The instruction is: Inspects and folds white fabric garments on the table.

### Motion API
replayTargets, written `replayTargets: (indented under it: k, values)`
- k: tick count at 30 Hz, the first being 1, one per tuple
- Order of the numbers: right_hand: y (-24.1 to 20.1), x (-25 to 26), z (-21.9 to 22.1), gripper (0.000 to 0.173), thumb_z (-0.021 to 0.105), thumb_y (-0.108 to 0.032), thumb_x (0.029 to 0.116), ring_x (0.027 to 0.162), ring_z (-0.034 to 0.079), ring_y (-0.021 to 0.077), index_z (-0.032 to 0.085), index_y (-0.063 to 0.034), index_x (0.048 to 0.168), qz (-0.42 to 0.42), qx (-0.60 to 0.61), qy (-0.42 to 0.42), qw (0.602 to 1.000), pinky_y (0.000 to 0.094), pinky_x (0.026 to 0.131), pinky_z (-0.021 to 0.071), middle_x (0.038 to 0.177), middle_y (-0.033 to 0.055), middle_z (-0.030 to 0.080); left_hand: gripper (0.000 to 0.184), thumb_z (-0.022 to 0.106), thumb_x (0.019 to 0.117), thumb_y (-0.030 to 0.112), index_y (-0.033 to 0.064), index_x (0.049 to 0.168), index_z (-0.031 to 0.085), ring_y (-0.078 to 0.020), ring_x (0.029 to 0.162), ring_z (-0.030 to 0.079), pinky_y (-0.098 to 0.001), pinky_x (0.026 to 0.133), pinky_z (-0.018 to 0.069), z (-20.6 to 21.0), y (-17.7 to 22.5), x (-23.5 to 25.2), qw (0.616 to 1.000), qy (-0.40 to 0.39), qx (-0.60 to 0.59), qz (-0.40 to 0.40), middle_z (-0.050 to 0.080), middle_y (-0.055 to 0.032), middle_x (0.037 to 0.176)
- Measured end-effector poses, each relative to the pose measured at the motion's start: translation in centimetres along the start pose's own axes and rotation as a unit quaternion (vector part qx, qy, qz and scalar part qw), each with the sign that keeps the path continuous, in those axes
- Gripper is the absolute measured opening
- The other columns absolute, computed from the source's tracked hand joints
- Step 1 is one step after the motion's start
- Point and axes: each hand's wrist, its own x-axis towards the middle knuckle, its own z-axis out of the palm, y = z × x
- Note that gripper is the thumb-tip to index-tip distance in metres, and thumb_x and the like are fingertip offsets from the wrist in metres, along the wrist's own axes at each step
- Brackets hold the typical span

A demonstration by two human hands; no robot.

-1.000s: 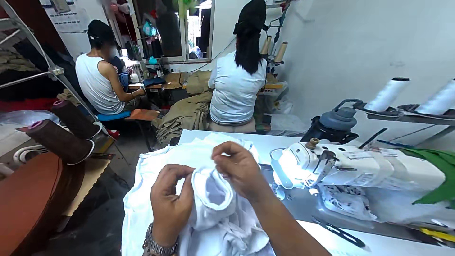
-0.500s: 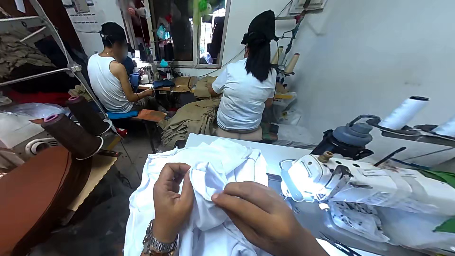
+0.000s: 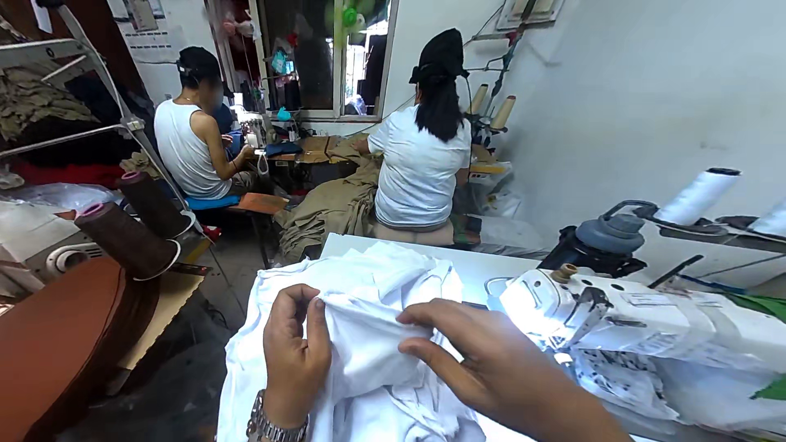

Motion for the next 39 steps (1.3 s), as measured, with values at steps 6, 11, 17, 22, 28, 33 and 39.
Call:
replayTargets:
  k: [6, 11, 17, 22, 28, 33, 39]
  values:
    - [-0.1, -1.4, 0.4, 0.024, 0.062, -0.032, 0.1014, 0.067, 0.045, -0.0053, 0.070, -0.0128, 0.090, 0.082, 0.085, 0.056, 0.991, 0.0084, 0.058, 0.0369, 0.080, -0.0064, 0.057, 0.016, 0.049, 0.1070, 0.019, 0.0116, 0.116, 0.059, 0.0032, 0.092, 0.065, -0.0155, 0.082, 0.0563, 0.8, 0.2, -1.0, 0.997, 0.004, -0.067, 0.025, 0.067, 0.0095, 0.104]
    - [-0.1, -2.9, 2.0, 0.020, 0.067, -0.030, 0.0981, 0.072, 0.051, -0.0060, 0.071, -0.0133, 0.088, 0.142, 0.139, 0.129, 0.972, 0.0077, 0.061, 0.0440, 0.098, -0.0028, 0.062, 0.014, 0.043, 0.1091, 0.013, 0.0158, 0.108, 0.058, -0.0027, 0.101, 0.071, -0.0202, 0.086, 0.0592, 1.5, 2.2, -1.3, 0.968, -0.005, -0.243, -0.068, 0.074, 0.0059, 0.108]
    - [-1.0, -3.5, 3.1, 0.012, 0.075, -0.020, 0.0889, 0.072, 0.061, -0.0025, 0.071, -0.0127, 0.080, 0.227, 0.224, 0.209, 0.924, 0.0119, 0.064, 0.0520, 0.091, -0.0047, 0.072, 0.025, 0.034, 0.1091, 0.007, 0.0088, 0.107, 0.059, -0.0079, 0.093, 0.075, -0.0225, 0.081, 0.0613, 1.8, 4.2, -1.7, 0.911, 0.005, -0.356, -0.207, 0.077, -0.0035, 0.100]
    - [-1.5, -3.7, 4.5, 0.004, 0.078, -0.011, 0.0829, 0.063, 0.062, 0.0003, 0.074, -0.0107, 0.082, 0.265, 0.319, 0.265, 0.871, 0.0155, 0.058, 0.0532, 0.079, -0.0042, 0.071, 0.035, 0.029, 0.1090, 0.009, 0.0090, 0.106, 0.063, -0.0119, 0.091, 0.074, -0.0298, 0.086, 0.0616, 1.7, 3.8, -1.8, 0.865, -0.015, -0.415, -0.282, 0.076, -0.0044, 0.093]
    - [-2.0, -4.3, 5.1, 0.025, 0.079, -0.004, 0.0823, 0.065, 0.062, 0.0000, 0.070, -0.0088, 0.105, 0.265, 0.351, 0.264, 0.858, 0.0149, 0.062, 0.0541, 0.082, -0.0043, 0.072, 0.025, 0.043, 0.1037, 0.013, 0.0141, 0.094, 0.066, -0.0049, 0.066, 0.063, -0.0236, 0.072, 0.0562, 1.8, 3.1, -2.3, 0.854, -0.113, -0.422, -0.282, 0.062, 0.0050, 0.068]
    - [-2.6, -5.2, 5.1, 0.031, 0.071, -0.008, 0.0915, 0.070, 0.060, -0.0021, 0.057, -0.0126, 0.119, 0.232, 0.318, 0.227, 0.891, 0.0120, 0.066, 0.0507, 0.085, -0.0048, 0.070, 0.031, 0.083, 0.0823, 0.036, 0.0145, 0.102, 0.071, 0.0089, 0.063, 0.049, -0.0087, 0.058, 0.0423, 2.3, 2.3, -3.1, 0.941, -0.243, -0.190, -0.138, 0.055, 0.0151, 0.071]
    - [-1.9, -5.6, 3.7, 0.025, 0.065, -0.011, 0.0931, 0.065, 0.057, -0.0024, 0.058, -0.0105, 0.116, 0.291, 0.293, 0.142, 0.900, 0.0124, 0.061, 0.0479, 0.079, -0.0056, 0.067, 0.011, 0.073, 0.0926, 0.018, 0.0074, 0.093, 0.075, 0.0004, 0.078, 0.066, -0.0169, 0.073, 0.0561, 2.6, 1.6, -3.7, 0.937, -0.296, -0.140, -0.124, 0.072, 0.0051, 0.085]
